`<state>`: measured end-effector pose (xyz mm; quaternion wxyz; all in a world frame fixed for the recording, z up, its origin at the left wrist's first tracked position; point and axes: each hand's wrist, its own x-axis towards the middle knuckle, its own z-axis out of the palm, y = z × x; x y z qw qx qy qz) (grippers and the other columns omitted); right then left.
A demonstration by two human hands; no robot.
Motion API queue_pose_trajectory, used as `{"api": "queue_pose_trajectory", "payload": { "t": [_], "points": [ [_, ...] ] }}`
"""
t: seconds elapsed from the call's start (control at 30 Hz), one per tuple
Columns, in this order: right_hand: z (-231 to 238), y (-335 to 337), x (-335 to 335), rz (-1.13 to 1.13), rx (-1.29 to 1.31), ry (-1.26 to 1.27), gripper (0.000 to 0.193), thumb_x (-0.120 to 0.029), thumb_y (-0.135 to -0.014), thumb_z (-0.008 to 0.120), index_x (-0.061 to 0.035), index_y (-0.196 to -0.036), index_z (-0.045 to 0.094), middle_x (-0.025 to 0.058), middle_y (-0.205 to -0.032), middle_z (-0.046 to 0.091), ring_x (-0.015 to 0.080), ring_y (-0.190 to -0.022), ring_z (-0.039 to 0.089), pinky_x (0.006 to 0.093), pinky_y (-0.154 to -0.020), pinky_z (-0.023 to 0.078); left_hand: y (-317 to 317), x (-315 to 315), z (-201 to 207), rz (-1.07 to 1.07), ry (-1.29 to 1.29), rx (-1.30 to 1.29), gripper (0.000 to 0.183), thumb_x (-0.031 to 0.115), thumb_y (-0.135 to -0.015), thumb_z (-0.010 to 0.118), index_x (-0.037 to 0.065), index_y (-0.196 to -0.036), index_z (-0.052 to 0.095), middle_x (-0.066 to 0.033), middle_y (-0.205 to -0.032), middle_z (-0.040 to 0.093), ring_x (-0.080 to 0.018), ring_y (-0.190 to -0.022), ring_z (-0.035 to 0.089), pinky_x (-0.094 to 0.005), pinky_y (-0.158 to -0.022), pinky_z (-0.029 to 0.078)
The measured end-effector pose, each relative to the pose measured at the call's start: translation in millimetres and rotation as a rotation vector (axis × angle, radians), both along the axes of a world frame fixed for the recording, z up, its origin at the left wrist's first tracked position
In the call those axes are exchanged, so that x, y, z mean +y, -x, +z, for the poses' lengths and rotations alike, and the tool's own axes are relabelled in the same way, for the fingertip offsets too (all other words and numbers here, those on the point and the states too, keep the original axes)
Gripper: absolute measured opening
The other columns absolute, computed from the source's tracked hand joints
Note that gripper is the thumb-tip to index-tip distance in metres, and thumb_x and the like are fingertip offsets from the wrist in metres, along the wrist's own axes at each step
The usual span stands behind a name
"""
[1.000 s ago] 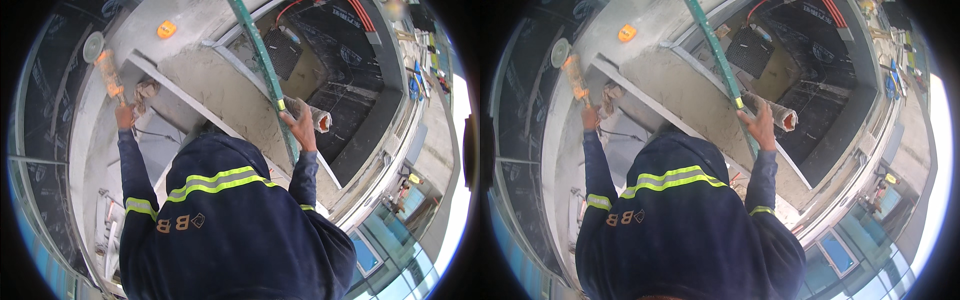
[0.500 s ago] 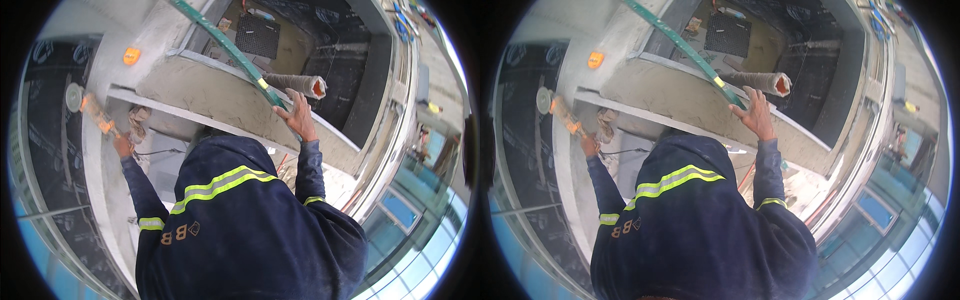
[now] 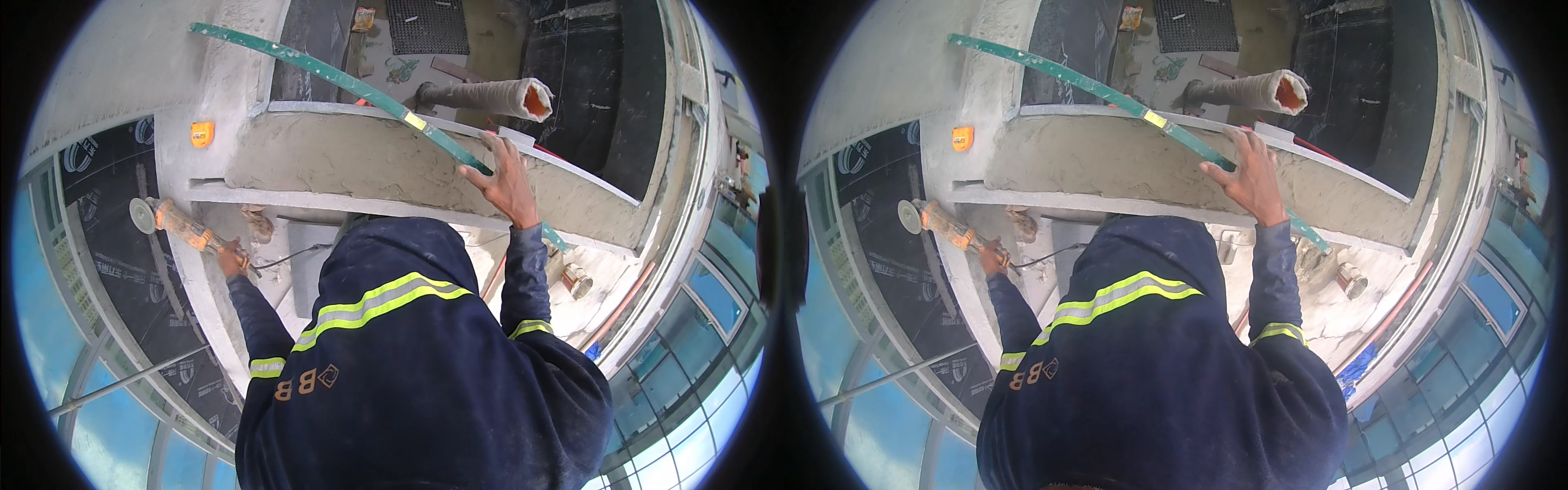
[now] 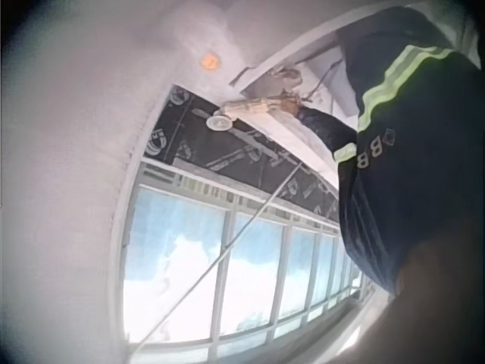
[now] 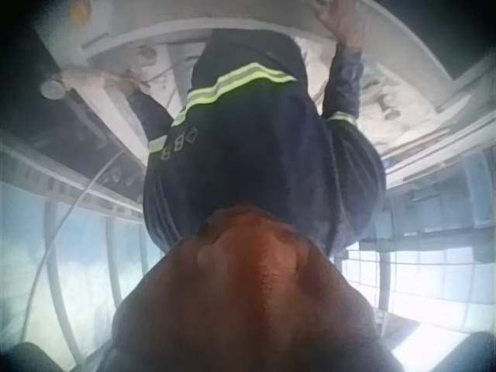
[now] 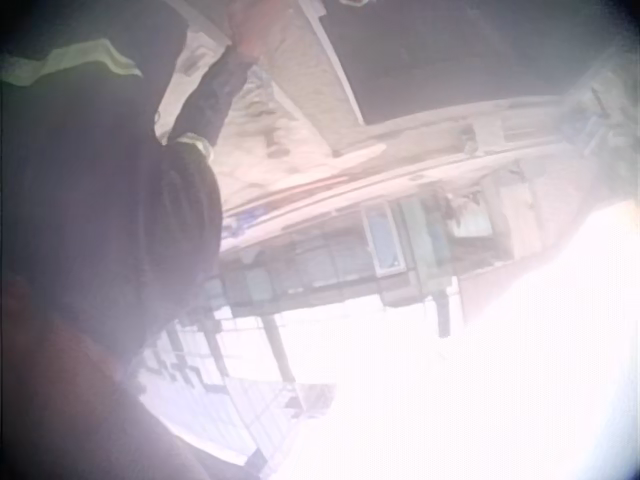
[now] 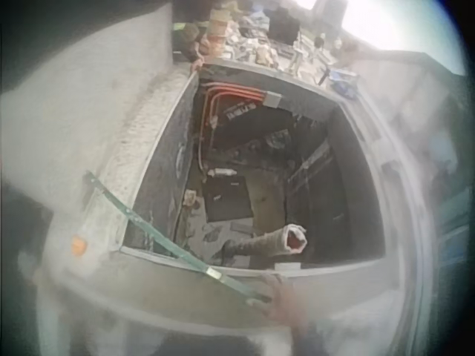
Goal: The person measures a concrete ledge with a tape measure, then uses an angle grinder to cut the ledge. The person repeats the measuring and cutting cycle multiple times to refine the cut.
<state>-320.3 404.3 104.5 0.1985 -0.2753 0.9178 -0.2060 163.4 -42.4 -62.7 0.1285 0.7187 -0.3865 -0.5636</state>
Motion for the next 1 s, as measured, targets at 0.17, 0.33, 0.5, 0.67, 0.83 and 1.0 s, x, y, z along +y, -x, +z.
{"api": "queue_pose_trajectory", "payload": {
  "t": [0.17, 0.33, 0.5, 0.67, 0.83, 1.0],
  "points": [
    [-18.8, 2.9, -23.3, 0.158, 0.085, -0.013, 0.070, -0.047, -0.084, 0.075, -0.0050, -0.135, 0.053, 0.0196, -0.121, 0.058, 0.0392, -0.115, 0.057, 0.0509, -0.093, 0.045, 10.9, 0.0, 7.5, 0.034, -0.053, -0.045, 0.015, 0.007, -0.081, 0.073, 0.008, -0.084, 0.058, -0.0049, -0.065, 0.055, -0.0183, -0.045, 0.053, -0.0347, -0.040, 0.045],
    [-32.6, 2.5, -43.3, 0.136, -0.031, -0.113, 0.046, -0.032, -0.089, 0.070, -0.0051, -0.122, 0.054, 0.0186, -0.107, 0.062, 0.0406, -0.090, 0.066, 0.0499, -0.074, 0.053, 14.4, 3.1, 8.2, 0.037, -0.048, -0.068, 0.014, 0.008, -0.082, 0.072, 0.008, -0.082, 0.058, -0.0040, -0.063, 0.054, -0.0179, -0.045, 0.053, -0.0346, -0.040, 0.045],
    [-31.4, 3.5, -48.4, 0.161, -0.025, -0.058, 0.034, -0.025, -0.089, 0.070, -0.0068, -0.113, 0.053, 0.0182, -0.101, 0.063, 0.0408, -0.087, 0.066, 0.0506, -0.071, 0.053, 10.4, 1.1, 4.2, 0.043, -0.071, -0.019, 0.014, 0.010, -0.084, 0.071, 0.008, -0.081, 0.058, -0.0033, -0.062, 0.053, -0.0175, -0.045, 0.053, -0.0345, -0.040, 0.045],
    [-38.8, -0.8, -44.0, 0.166, 0.012, 0.011, 0.034, -0.024, -0.089, 0.069, -0.0068, -0.115, 0.054, 0.0185, -0.101, 0.063, 0.0421, -0.087, 0.066, 0.0513, -0.070, 0.051, -0.5, -4.0, -4.4, 0.048, -0.020, -0.095, 0.016, 0.007, -0.080, 0.075, 0.008, -0.079, 0.059, -0.0039, -0.064, 0.055, -0.0181, -0.045, 0.053, -0.0343, -0.041, 0.045],
    [-32.3, -2.7, -45.5, 0.122, -0.022, 0.018, 0.029, -0.022, -0.091, 0.070, -0.0077, -0.114, 0.059, 0.0196, -0.100, 0.063, 0.0439, -0.089, 0.063, 0.0501, -0.071, 0.049, 1.5, 1.7, -10.5, 0.019, 0.071, -0.103, 0.019, 0.007, -0.079, 0.076, 0.010, -0.076, 0.057, -0.0034, -0.062, 0.055, -0.0172, -0.044, 0.052, -0.0335, -0.039, 0.044],
    [-32.2, -1.3, -44.1, 0.126, -0.032, 0.022, 0.034, -0.021, -0.090, 0.070, -0.0074, -0.119, 0.059, 0.0207, -0.101, 0.063, 0.0448, -0.090, 0.063, 0.0504, -0.072, 0.049, -9.7, -1.6, -14.1, -0.014, 0.114, -0.070, 0.017, 0.007, -0.078, 0.076, 0.007, -0.078, 0.059, -0.0045, -0.062, 0.055, -0.0183, -0.041, 0.052, -0.0335, -0.037, 0.042]
  ]
}}
